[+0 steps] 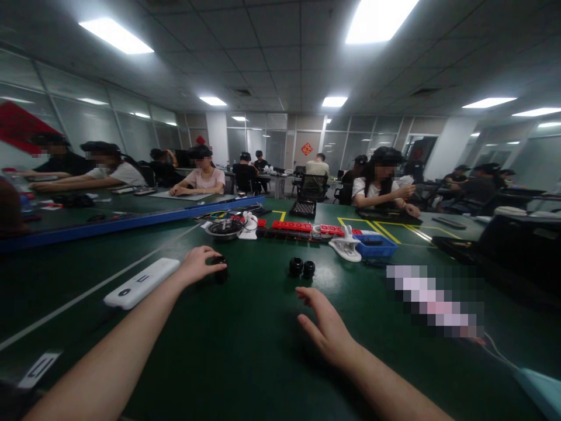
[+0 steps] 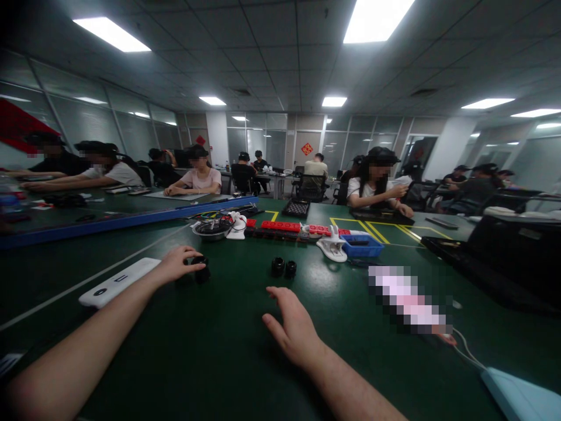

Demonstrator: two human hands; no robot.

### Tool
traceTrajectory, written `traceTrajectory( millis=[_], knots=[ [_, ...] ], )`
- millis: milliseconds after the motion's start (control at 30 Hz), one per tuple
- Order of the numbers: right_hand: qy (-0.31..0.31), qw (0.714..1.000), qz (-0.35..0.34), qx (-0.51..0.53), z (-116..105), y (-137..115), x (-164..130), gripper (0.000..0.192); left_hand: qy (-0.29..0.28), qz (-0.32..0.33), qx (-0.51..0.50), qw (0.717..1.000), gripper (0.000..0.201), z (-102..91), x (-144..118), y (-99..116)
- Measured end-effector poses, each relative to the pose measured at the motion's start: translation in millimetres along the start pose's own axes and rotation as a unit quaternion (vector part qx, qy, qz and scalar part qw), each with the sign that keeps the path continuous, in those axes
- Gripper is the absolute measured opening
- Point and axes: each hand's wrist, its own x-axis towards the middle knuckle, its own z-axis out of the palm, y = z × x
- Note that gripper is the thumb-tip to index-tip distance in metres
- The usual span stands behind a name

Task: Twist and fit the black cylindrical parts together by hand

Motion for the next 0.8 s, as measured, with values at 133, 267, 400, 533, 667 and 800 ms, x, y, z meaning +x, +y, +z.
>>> traceTrajectory(
  millis=[133, 267, 400, 533, 667, 800],
  knots=[
    [-0.006, 1.0, 0.009, -0.014, -2.1, -0.4, 1.6, 0.037, -0.018, 0.002, 0.038, 0.999, 0.047, 2.5, 0.6, 1.3],
    [-0.011, 0.999, 0.021, -0.022, -3.0, -2.4, 3.2, 0.033, -0.036, -0.004, 0.069, 0.997, 0.047, 0.4, -2.2, 6.7],
    [-0.016, 0.999, 0.019, -0.022, -3.0, -3.3, 4.9, 0.029, -0.055, -0.028, 0.099, 0.993, 0.048, -0.8, -4.6, 11.7],
    [-0.014, 0.999, 0.015, -0.026, -3.6, -3.3, 5.0, 0.027, -0.062, -0.043, 0.123, 0.99, 0.05, -2.2, -4.1, 14.9],
    [-0.003, 1.0, 0.012, -0.027, -6.3, -4.8, 4.2, 0.025, -0.04, -0.048, 0.145, 0.987, 0.064, -12.2, -6.7, 31.7],
    [0.012, 1.0, 0.005, -0.022, -7.7, -5.8, 4.4, 0.025, 0.069, 0.069, 0.083, 0.992, 0.081, -20.0, -10.3, 83.7]
  ],
)
